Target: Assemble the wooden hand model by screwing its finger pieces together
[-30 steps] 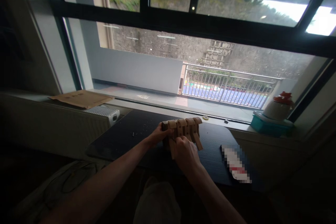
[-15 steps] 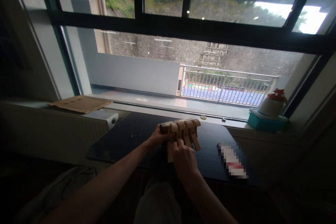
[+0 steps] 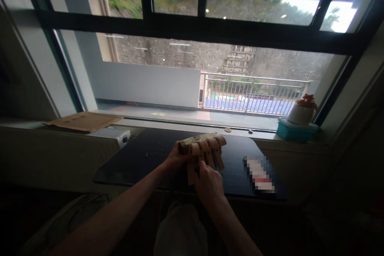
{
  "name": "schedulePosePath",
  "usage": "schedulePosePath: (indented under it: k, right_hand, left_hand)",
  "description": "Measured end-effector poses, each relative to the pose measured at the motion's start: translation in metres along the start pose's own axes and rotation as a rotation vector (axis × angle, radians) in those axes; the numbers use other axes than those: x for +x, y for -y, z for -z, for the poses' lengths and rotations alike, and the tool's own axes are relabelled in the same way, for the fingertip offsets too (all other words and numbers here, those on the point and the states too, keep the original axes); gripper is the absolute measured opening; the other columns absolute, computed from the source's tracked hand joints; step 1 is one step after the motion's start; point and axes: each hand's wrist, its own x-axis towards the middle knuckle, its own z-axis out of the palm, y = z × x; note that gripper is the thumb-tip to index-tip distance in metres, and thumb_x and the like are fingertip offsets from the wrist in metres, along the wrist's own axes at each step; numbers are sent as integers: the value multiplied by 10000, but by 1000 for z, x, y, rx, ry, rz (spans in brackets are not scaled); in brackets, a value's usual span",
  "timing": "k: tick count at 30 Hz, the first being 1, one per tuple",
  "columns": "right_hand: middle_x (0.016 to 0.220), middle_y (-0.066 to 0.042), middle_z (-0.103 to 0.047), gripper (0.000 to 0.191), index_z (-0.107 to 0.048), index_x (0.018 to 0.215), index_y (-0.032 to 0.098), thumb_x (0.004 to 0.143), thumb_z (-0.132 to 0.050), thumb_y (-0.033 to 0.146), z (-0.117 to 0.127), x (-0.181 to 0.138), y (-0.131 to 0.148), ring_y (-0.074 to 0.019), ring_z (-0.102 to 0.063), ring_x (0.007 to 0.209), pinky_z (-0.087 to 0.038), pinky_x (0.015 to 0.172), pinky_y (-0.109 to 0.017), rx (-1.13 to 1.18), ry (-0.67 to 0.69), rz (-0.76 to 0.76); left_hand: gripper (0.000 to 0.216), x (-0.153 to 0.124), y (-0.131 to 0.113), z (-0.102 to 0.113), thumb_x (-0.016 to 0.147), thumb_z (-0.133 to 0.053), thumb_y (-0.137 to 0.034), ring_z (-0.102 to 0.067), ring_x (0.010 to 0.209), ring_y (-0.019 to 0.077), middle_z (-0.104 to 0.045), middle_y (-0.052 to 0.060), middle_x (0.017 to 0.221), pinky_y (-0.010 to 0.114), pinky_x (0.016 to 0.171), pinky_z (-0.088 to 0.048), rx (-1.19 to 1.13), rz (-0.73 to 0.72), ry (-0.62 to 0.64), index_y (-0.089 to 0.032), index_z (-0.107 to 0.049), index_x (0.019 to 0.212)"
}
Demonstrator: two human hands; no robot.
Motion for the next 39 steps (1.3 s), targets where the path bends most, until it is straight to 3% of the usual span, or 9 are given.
schedulePosePath:
  k: [5, 13, 16, 20, 26, 33, 39]
  right_hand:
    - [896, -58, -686, 218, -629, 945, 202, 907, -422, 148, -6, -1, 4, -171, -662, 726, -342, 544, -248, -151, -16, 111]
    - [768, -43, -705, 297, -683, 853, 216, 909, -411, 322, -14, 11, -10, -176, -655, 764, -385, 626, -234, 320, 57, -116]
    - [812, -29, -703, 212, -641, 982, 218, 858, -495, 311, -7, 13, -8, -190, -651, 788, -373, 629, -243, 301, 39, -124]
    - [972, -46, -686, 310, -590, 1079, 194, 772, -564, 170, 2, 10, -5, -190, -640, 864, -374, 650, -238, 197, 6, -55]
    - [997, -60, -677, 278, -646, 1031, 198, 893, -414, 134, -1, -1, -7, -170, -638, 885, -385, 656, -234, -14, -57, 115]
    - [1006, -27, -721, 280, -656, 1108, 240, 894, -477, 269, -14, 5, -22, -180, -656, 939, -430, 764, -239, 259, -23, -46]
    - [1049, -37, -687, 270, -656, 1103, 251, 910, -469, 278, -5, 3, -13, -168, -655, 870, -405, 673, -230, 104, -53, 3]
  left_hand:
    - [635, 2, -6, -1, 474, -877, -258, -623, 846, 199, -634, -4, 882, 305, 687, -533, -35, 13, 6, -193, -462, 950]
    - [659, 7, 1, 2, 456, -894, -293, -625, 815, 194, -651, 11, 879, 286, 667, -520, -68, 31, -13, -186, -489, 965]
    - [662, 8, 4, 2, 464, -891, -313, -633, 812, 198, -654, 16, 887, 292, 668, -528, -61, 32, -5, -188, -486, 971]
    - [665, 8, 3, 3, 449, -898, -303, -638, 816, 199, -659, 13, 886, 281, 657, -529, -85, 29, -1, -191, -495, 967]
    - [664, 8, -2, 3, 458, -892, -320, -633, 826, 200, -652, 9, 877, 294, 685, -529, 10, 50, -33, -178, -500, 976]
    - [661, 5, -10, 0, 476, -885, -291, -634, 856, 217, -647, 21, 896, 304, 686, -538, 8, 58, -40, -171, -481, 985]
    - [662, 7, -6, 1, 478, -885, -290, -636, 869, 221, -652, 29, 908, 308, 700, -537, 13, 41, -45, -170, -491, 997]
